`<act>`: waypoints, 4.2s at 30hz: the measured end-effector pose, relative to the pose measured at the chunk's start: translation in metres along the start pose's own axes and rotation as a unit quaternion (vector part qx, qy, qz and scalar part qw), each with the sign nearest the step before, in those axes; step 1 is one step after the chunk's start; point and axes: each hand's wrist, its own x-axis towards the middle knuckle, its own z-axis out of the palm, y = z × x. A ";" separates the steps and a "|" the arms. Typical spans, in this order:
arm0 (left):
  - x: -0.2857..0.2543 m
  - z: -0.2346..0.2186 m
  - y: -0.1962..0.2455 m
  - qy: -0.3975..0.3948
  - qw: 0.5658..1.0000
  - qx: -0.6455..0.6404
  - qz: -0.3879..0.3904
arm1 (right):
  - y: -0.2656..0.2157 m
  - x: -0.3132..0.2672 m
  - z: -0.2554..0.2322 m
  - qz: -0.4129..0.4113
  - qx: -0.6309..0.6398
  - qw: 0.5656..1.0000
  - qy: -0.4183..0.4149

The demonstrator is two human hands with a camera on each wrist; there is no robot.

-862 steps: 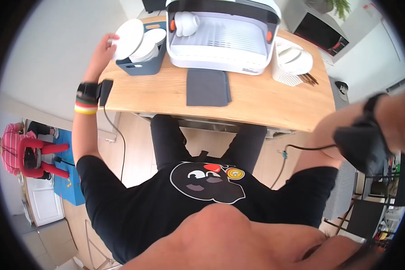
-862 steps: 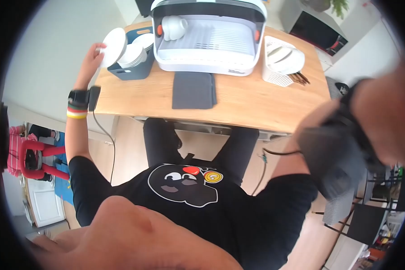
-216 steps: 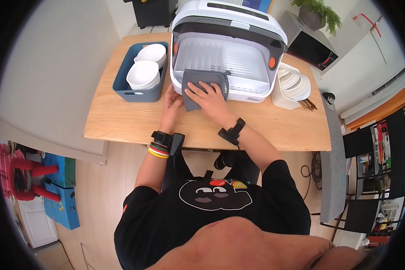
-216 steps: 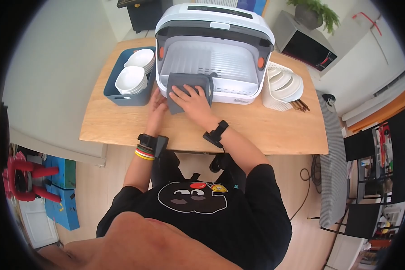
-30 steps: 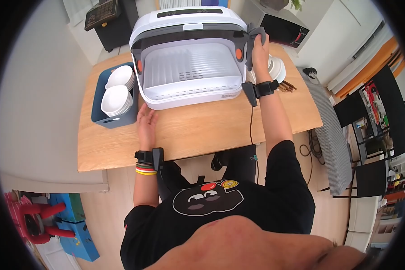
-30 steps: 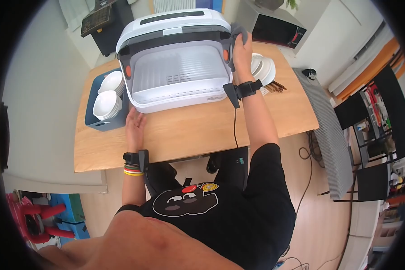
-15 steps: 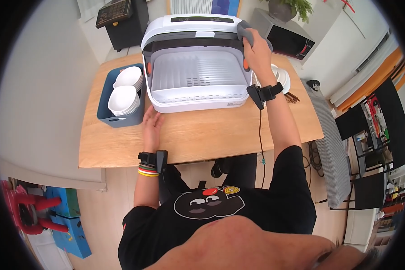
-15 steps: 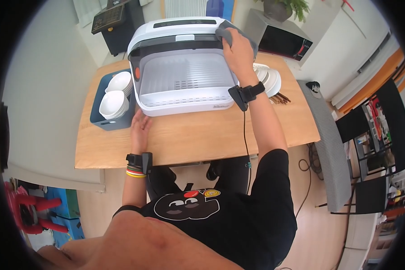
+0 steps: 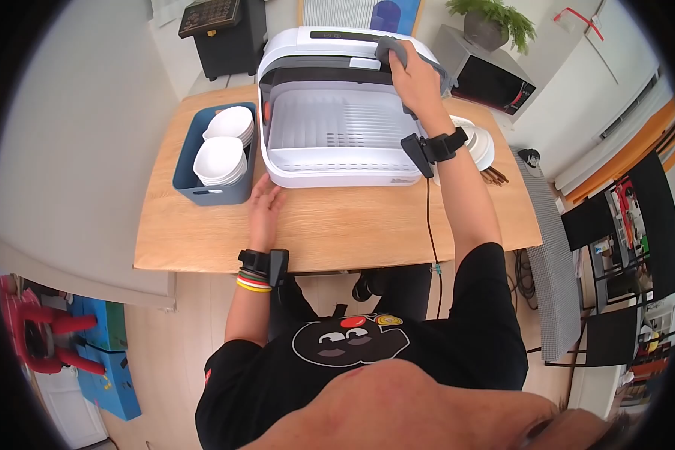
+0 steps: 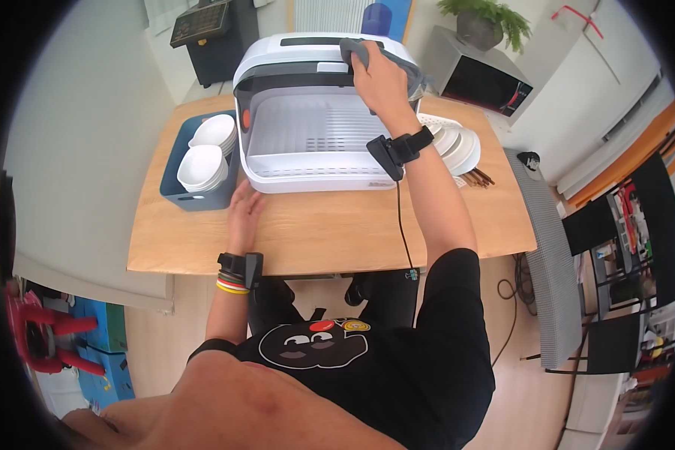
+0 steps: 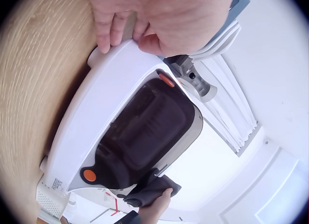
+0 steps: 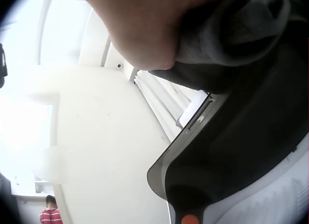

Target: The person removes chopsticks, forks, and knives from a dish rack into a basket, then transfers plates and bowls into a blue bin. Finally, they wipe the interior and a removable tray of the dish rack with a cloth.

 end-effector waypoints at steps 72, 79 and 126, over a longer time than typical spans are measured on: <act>-0.004 0.003 0.003 -0.020 1.000 0.007 -0.002 | -0.180 0.074 0.178 -0.224 -0.404 0.754 -0.466; -0.008 0.008 0.007 -0.015 1.000 -0.001 -0.020 | -0.175 0.108 0.180 -0.135 -0.361 0.783 -0.489; -0.013 0.014 0.007 -0.008 1.000 0.002 -0.006 | -0.031 0.122 0.071 0.076 -0.099 0.930 -0.345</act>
